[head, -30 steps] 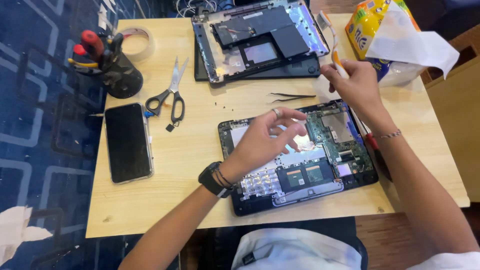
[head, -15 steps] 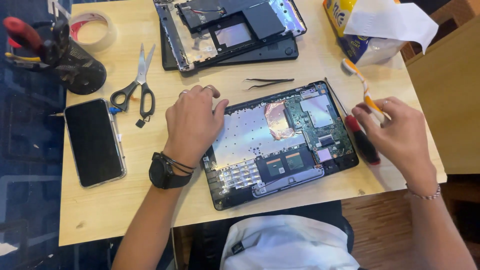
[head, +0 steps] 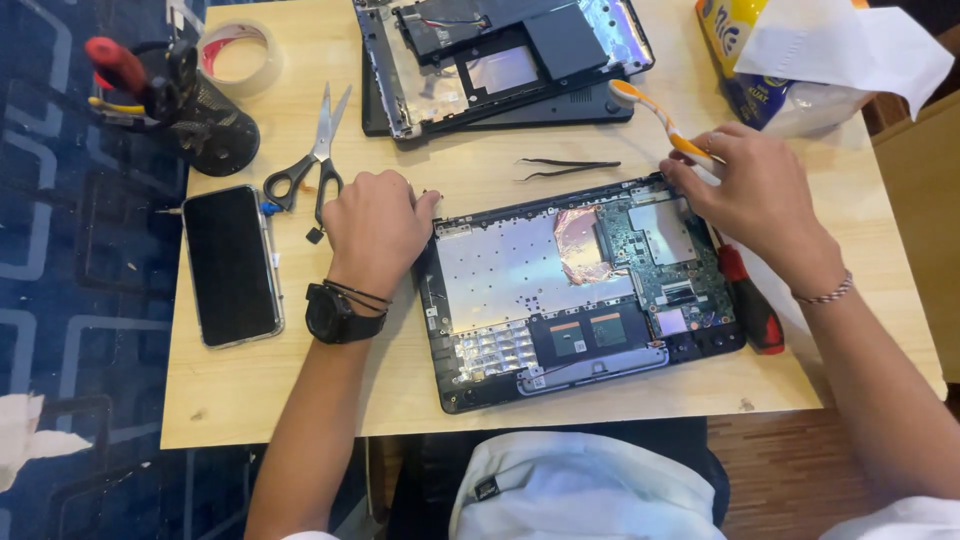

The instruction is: The person is disassembling a laptop, which involves cleaning the internal components with a toothbrush, disconnecting and removing the battery, and using a screwdriver on the motherboard.

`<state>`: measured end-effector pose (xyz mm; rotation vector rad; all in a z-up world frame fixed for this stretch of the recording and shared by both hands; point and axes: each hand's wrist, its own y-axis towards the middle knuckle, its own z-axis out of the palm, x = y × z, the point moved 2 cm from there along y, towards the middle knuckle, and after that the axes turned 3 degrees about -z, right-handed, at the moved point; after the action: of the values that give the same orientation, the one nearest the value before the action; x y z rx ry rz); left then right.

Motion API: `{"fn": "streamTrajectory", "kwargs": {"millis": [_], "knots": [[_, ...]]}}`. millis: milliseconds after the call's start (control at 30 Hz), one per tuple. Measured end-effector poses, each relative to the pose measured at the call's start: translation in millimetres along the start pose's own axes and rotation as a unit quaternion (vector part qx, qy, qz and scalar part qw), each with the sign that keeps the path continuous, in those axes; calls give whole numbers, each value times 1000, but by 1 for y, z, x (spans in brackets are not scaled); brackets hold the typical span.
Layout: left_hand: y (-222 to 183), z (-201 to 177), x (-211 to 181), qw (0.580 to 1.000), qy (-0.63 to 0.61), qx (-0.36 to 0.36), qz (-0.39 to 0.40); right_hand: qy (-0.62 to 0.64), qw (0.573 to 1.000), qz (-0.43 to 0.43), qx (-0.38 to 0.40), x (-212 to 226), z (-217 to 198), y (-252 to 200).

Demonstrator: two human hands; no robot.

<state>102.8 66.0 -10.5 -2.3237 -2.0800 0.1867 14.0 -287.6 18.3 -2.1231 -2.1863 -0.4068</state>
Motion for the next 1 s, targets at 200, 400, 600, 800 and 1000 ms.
{"fn": "streamTrajectory", "kwargs": {"millis": [200,400,600,800,1000], "knots": [[-7,-16,-4,997,-73,21,-10,-7,998,-43,-35,-10,25,-8],[-2,-12,-1,998,-62,-15,-22,20,998,-47,-47,-21,30,-6],[-6,-21,-6,997,-71,-10,-20,12,997,-62,-44,-25,29,-11],[-3,-18,1,994,-89,-58,-1,1,995,-88,-56,-29,32,-16],[-3,-21,4,992,-102,-43,63,-4,992,-100,-79,-36,40,-20]]}}
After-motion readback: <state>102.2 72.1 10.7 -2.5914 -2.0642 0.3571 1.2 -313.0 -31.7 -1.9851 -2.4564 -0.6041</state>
